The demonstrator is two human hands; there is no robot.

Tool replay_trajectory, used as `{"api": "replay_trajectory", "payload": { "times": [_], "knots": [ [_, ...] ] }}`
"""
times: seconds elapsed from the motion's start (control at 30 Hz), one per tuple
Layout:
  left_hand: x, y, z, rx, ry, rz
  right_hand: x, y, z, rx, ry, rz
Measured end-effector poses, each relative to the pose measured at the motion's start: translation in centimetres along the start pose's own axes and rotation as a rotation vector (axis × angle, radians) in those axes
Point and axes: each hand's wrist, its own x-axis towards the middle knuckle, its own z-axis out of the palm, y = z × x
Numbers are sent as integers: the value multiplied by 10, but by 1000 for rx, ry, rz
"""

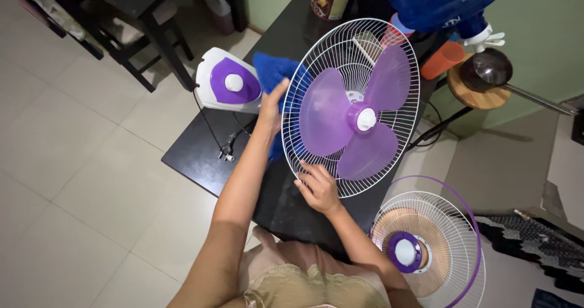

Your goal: The person assembles a purple electric fan by first joining a flexible purple ring, then placing it over the fan's front grille and securing it. The person handles the fan body, grille, and ring throughout the process.

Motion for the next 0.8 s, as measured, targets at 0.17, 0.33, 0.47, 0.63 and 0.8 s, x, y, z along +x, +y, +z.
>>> {"api": "replay_trajectory", "payload": {
  "times": [0.17, 0.33, 0.47, 0.63, 0.8],
  "knots": [
    [28, -4, 22, -242, 38, -386, 0, -1, -2, 5, 5, -1],
    [39, 10, 20, -325, -34, -354, 1, 0, -5, 12, 6, 21],
    [35, 9, 23, -316, 11, -398, 1, -2, -5, 18, -1, 22],
    [34, 7, 23, -176, -41, -451, 3, -2, -6, 20, -1, 25],
    [32, 15, 20, -331, -82, -268, 1, -1, -6, 29, 8, 21]
  ]
}}
